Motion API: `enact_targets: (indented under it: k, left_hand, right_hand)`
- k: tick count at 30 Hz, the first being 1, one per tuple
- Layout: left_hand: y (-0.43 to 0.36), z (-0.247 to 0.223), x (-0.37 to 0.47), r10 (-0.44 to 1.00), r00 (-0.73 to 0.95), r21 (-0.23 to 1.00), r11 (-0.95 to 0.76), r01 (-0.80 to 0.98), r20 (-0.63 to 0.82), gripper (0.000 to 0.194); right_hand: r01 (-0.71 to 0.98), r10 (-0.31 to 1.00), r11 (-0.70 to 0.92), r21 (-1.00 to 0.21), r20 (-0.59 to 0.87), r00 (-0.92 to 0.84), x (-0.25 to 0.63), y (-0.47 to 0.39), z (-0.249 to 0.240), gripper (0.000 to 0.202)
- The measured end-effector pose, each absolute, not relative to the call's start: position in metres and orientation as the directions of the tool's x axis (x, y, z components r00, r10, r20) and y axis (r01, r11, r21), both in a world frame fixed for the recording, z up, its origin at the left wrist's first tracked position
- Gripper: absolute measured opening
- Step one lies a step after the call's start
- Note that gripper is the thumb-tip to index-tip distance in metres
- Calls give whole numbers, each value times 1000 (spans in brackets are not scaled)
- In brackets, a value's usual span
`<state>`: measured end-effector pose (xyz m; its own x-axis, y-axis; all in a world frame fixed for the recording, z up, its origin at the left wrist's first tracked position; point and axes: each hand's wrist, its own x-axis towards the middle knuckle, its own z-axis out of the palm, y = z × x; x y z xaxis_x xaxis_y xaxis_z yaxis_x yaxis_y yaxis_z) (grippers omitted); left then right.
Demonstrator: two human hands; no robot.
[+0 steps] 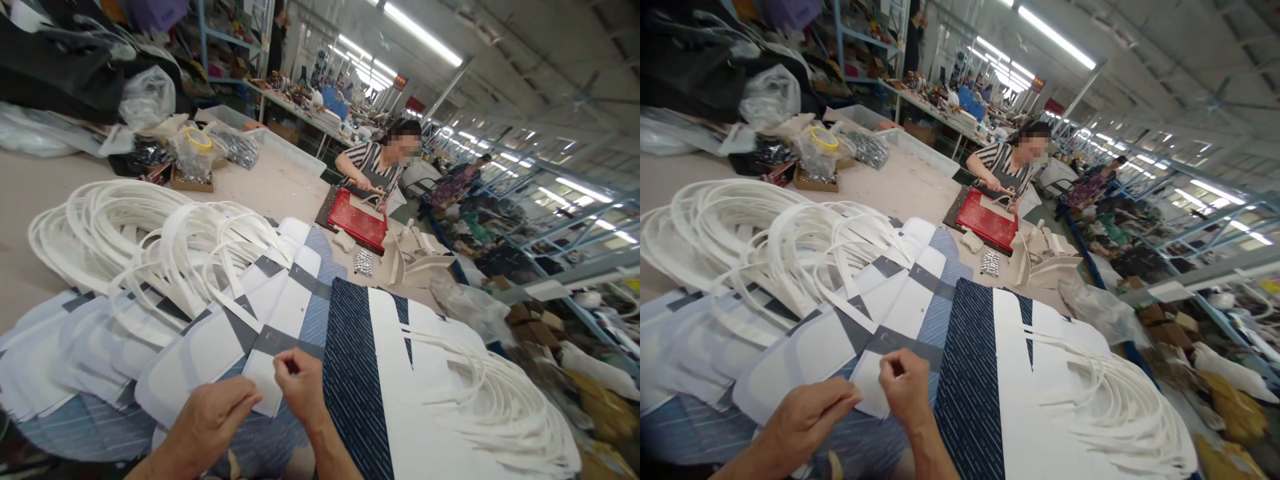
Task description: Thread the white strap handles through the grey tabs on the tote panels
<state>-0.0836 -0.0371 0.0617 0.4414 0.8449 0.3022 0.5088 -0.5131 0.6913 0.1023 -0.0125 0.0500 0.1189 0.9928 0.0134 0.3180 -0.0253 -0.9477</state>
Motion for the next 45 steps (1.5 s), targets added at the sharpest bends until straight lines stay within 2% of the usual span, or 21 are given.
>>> enact_targets:
  k: [3, 6, 9, 19, 24, 27, 30, 33, 36, 38, 40, 45]
  left_hand:
    - [-34, 51, -98, 904, 383, 763, -382, 522, 191, 34]
    - [-24, 35, -116, 961, 259, 768, -236, 595, 94, 34]
    - [-15, 18, -130, 976, 186, 740, -209, 639, 115, 35]
    - [-14, 0, -133, 964, 199, 696, -267, 667, 178, 34]
    - [-13, -3, -134, 966, 194, 721, -258, 643, 173, 38]
    - [-12, -1, -134, 973, 189, 743, -225, 631, 133, 34]
    - [-12, 5, -133, 979, 177, 773, -185, 607, 96, 30]
    - [-11, 11, -133, 983, 178, 804, -143, 578, 47, 29]
    - [-13, 14, -133, 981, 192, 824, -118, 555, 12, 29]
    - [-15, 15, -132, 980, 199, 831, -110, 545, -1, 30]
    - [-18, 17, -131, 980, 197, 838, -104, 535, -4, 31]
    - [-21, 15, -127, 985, 170, 851, -98, 516, 11, 31]
  right_hand:
    - [88, 934, -259, -962, -227, 275, 122, 28, 19, 20]
    - [27, 900, -311, -950, -285, 329, 145, 64, -6, 33]
    - [71, 901, -303, -950, -262, 347, 155, 88, -20, 35]
    - [361, 915, -371, -856, -271, 298, 153, 117, -34, 23]
    - [497, 902, -424, -758, -303, 307, 168, 130, -29, 37]
    - [566, 906, -418, -710, -276, 322, 183, 134, -23, 38]
    - [603, 921, -366, -709, -185, 342, 183, 129, -13, 29]
    - [620, 950, -246, -745, -57, 307, 152, 111, 0, 19]
    - [659, 996, 5, -752, 61, 62, 101, 87, 10, 20]
    - [717, 978, 208, -665, 138, -156, 70, 75, 14, 28]
    - [783, 944, 329, -528, 177, -277, 50, 70, 15, 27]
    - [896, 928, 360, -259, 198, -315, 39, 79, 9, 10]
